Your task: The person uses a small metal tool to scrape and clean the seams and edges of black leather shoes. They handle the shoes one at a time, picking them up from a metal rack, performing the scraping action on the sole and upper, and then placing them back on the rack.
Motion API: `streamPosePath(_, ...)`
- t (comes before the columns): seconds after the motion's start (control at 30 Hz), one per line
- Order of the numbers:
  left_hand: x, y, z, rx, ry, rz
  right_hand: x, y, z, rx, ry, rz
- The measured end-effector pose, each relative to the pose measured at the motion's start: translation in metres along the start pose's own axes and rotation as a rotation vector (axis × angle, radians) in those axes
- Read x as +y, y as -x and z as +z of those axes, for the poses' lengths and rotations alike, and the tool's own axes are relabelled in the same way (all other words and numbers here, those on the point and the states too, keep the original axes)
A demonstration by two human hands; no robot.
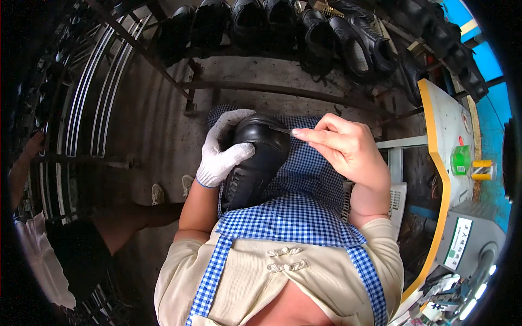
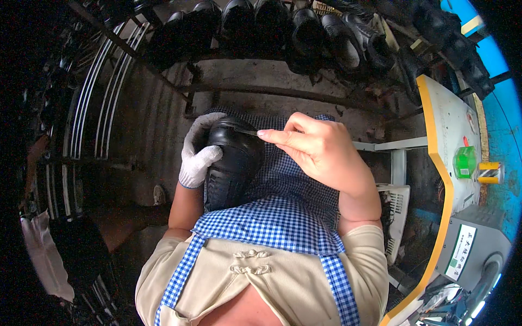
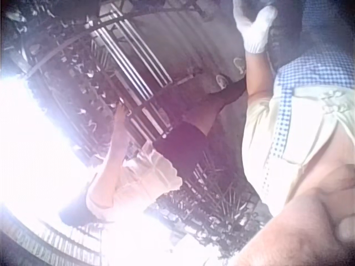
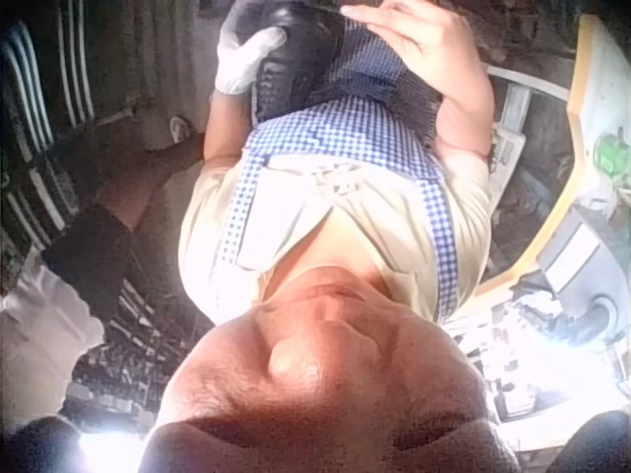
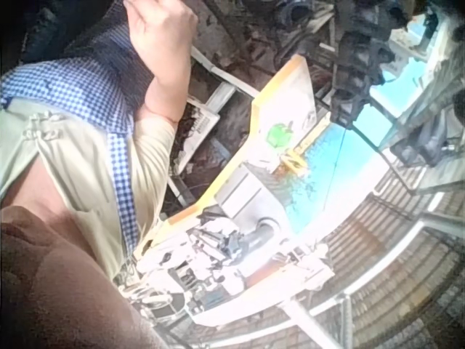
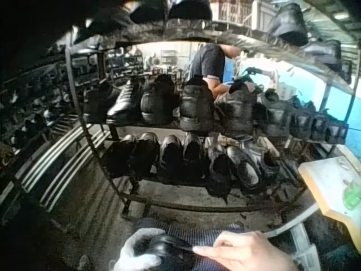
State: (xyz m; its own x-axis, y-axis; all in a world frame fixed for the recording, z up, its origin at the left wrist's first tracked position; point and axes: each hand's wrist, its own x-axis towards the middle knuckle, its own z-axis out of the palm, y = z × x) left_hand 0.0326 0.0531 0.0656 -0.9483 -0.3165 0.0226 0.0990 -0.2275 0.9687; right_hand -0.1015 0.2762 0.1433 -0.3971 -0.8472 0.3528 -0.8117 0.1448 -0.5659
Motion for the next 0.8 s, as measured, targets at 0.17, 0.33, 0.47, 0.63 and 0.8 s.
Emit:
streamPosePath(0.17, 0.002, 0.000, 0.008, -0.011, 0.015, -0.030, -0.012, -0.012, 0.007, 0.026, 0.052, -0.013)
streamPosePath(0.33, 0.004, -0.001, 0.002, 0.000, 0.007, 0.003, 0.004, -0.010, 0.013, 0.119, -0.059, -0.001)
streamPosePath(0.47, 0.003, -0.003, -0.013, 0.070, -0.001, 0.063, 0.024, 0.003, 0.029, 0.235, -0.245, 0.093)
streamPosePath(0.63, -0.013, -0.019, -0.058, 0.303, 0.627, 0.206, 0.048, 0.040, 0.073, 0.094, -0.362, 0.410)
streamPosePath(0.8, -0.017, -0.040, -0.058, 0.517, 0.936, 0.226, 0.042, 0.060, 0.123, 0.022, -0.314, 0.096)
